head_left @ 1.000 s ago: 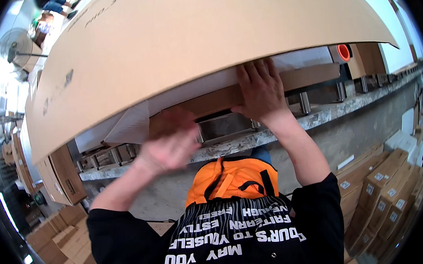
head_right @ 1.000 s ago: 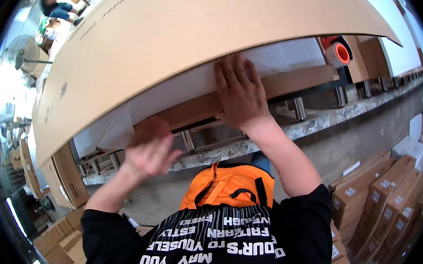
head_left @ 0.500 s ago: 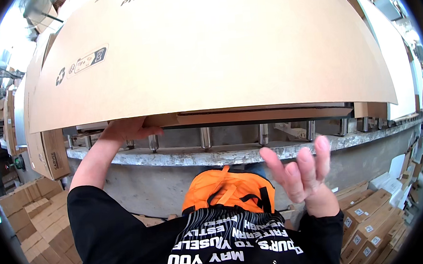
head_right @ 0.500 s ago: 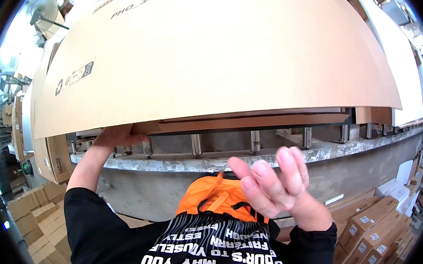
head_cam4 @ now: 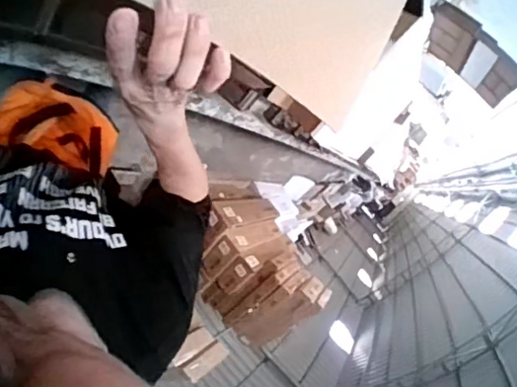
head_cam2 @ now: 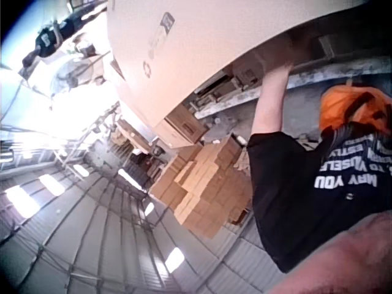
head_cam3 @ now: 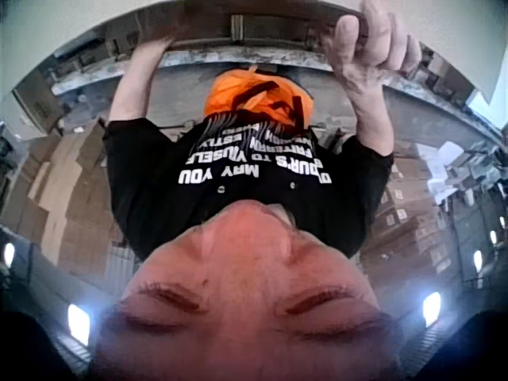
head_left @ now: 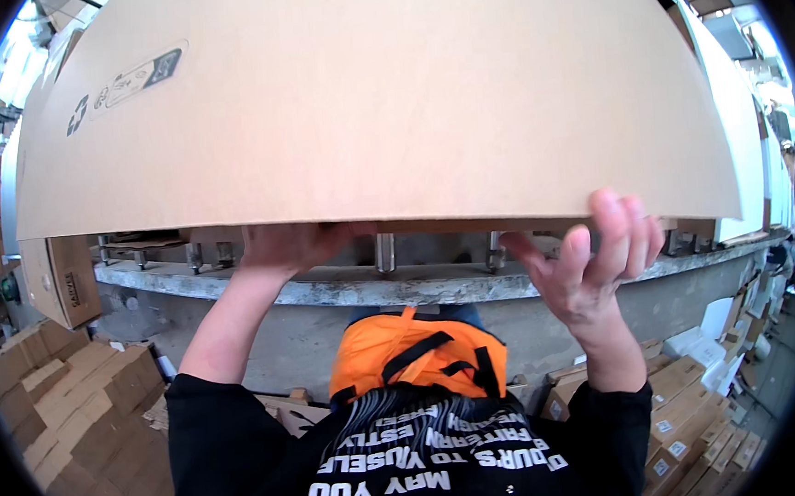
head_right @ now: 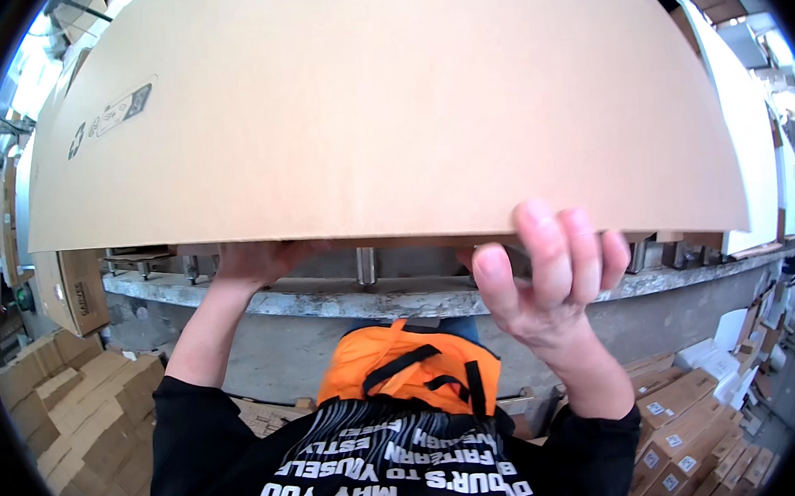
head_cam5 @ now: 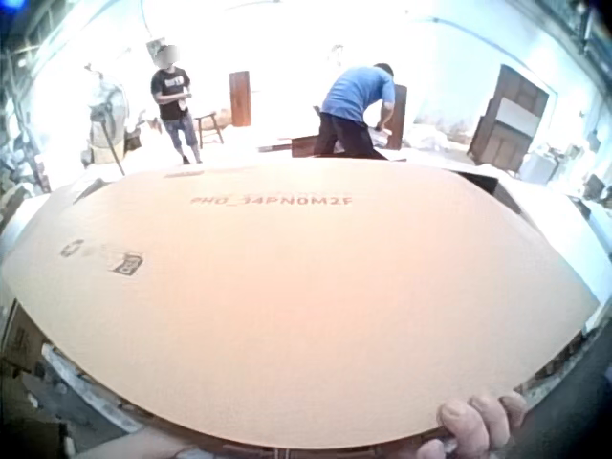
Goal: The person places foam sheets into a large cardboard box on a conveyor belt, folds the box closed, and seals the seams and edges with tape using a handheld tape dispenser.
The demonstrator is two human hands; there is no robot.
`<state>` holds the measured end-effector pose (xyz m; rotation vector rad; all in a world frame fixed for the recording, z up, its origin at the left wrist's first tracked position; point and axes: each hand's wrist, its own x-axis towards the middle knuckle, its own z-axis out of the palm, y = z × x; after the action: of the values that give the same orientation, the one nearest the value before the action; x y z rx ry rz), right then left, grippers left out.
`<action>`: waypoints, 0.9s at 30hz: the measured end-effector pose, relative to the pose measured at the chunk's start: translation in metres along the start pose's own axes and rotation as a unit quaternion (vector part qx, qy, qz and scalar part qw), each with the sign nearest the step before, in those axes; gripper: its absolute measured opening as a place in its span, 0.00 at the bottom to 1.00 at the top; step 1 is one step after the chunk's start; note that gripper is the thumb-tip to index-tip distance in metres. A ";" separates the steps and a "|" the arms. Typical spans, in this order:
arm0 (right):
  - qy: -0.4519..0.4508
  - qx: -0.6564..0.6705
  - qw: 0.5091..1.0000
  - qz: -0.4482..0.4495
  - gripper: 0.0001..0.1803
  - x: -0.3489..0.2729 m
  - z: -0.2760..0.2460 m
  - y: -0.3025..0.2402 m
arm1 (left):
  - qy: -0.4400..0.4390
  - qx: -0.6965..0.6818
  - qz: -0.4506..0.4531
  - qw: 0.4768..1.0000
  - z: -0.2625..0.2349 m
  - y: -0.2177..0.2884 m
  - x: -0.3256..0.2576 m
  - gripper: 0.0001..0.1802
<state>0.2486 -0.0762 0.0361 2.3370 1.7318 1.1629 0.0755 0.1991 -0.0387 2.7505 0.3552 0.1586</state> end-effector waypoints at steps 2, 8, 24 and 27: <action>0.031 0.083 0.996 0.011 0.38 -0.011 0.012 -0.005 | 0.008 0.041 -0.012 0.999 0.009 0.002 0.002 0.27; -0.049 0.202 0.978 0.021 0.17 -0.036 0.050 -0.040 | 0.085 0.009 -0.128 0.988 0.009 0.010 -0.014 0.21; 0.057 0.147 0.968 0.193 0.41 -0.076 0.075 0.029 | -0.149 0.139 0.251 0.946 -0.013 0.092 0.093 0.62; 0.138 0.119 0.950 0.254 0.43 -0.094 0.092 0.030 | -0.170 0.159 0.281 0.931 -0.007 0.093 0.092 0.65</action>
<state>0.3143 -0.1288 -0.0694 3.0200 1.4390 1.4774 0.1834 0.1419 0.0072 3.0424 -0.5552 -0.2567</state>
